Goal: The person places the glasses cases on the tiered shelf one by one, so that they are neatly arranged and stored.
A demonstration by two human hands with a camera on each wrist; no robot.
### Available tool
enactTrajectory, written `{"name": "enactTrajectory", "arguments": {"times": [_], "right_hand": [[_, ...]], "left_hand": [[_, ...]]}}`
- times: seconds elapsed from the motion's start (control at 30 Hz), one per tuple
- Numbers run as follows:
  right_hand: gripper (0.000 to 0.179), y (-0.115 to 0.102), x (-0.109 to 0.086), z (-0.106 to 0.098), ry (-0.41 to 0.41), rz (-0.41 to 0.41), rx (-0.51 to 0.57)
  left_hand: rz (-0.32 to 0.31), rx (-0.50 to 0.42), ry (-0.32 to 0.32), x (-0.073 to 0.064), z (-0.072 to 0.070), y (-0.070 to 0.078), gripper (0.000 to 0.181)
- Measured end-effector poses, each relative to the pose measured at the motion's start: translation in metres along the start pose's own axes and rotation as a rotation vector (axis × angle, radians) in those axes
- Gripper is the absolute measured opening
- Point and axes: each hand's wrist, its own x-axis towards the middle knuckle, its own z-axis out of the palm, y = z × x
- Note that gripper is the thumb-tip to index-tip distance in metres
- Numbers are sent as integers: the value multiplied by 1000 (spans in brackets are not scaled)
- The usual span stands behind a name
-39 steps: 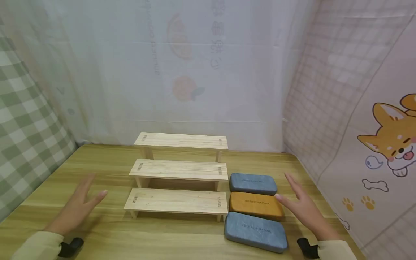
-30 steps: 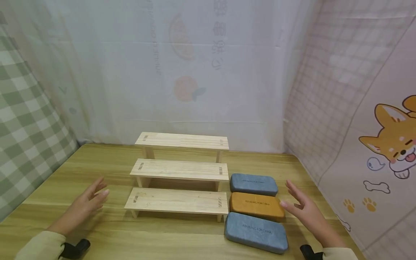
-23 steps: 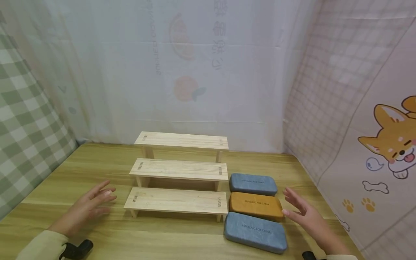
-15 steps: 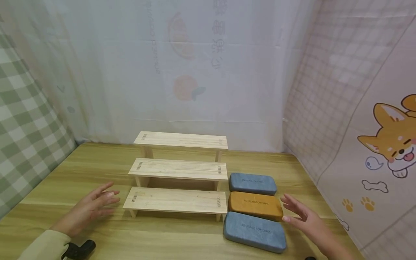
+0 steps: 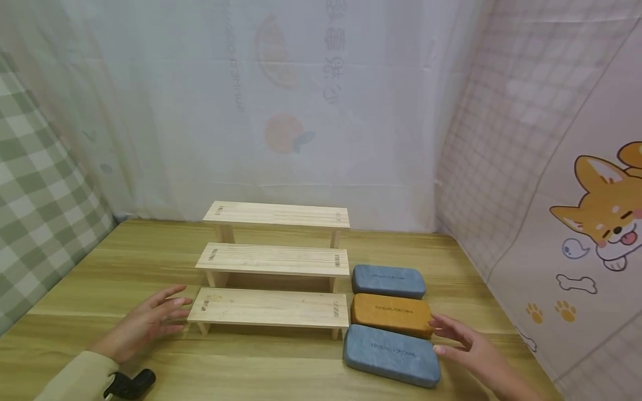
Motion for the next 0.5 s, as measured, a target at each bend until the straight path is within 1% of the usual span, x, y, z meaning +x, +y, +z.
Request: {"name": "enactTrajectory", "arguments": {"times": [0.13, 0.2, 0.3, 0.43, 0.5], "right_hand": [[56, -1, 0, 2, -3, 48, -48], [57, -1, 0, 3, -19, 66, -52], [57, 1, 0, 5, -51, 42, -45], [57, 2, 1, 9, -66, 30, -100], [58, 3, 1, 10, -68, 43, -146]], "left_hand": [[-4, -8, -6, 1, 2, 0, 70], [-12, -13, -8, 1, 3, 0, 70], [-18, -15, -11, 3, 4, 0, 69], [-28, -17, -1, 5, 6, 0, 68], [-29, -16, 2, 6, 7, -1, 67]]}}
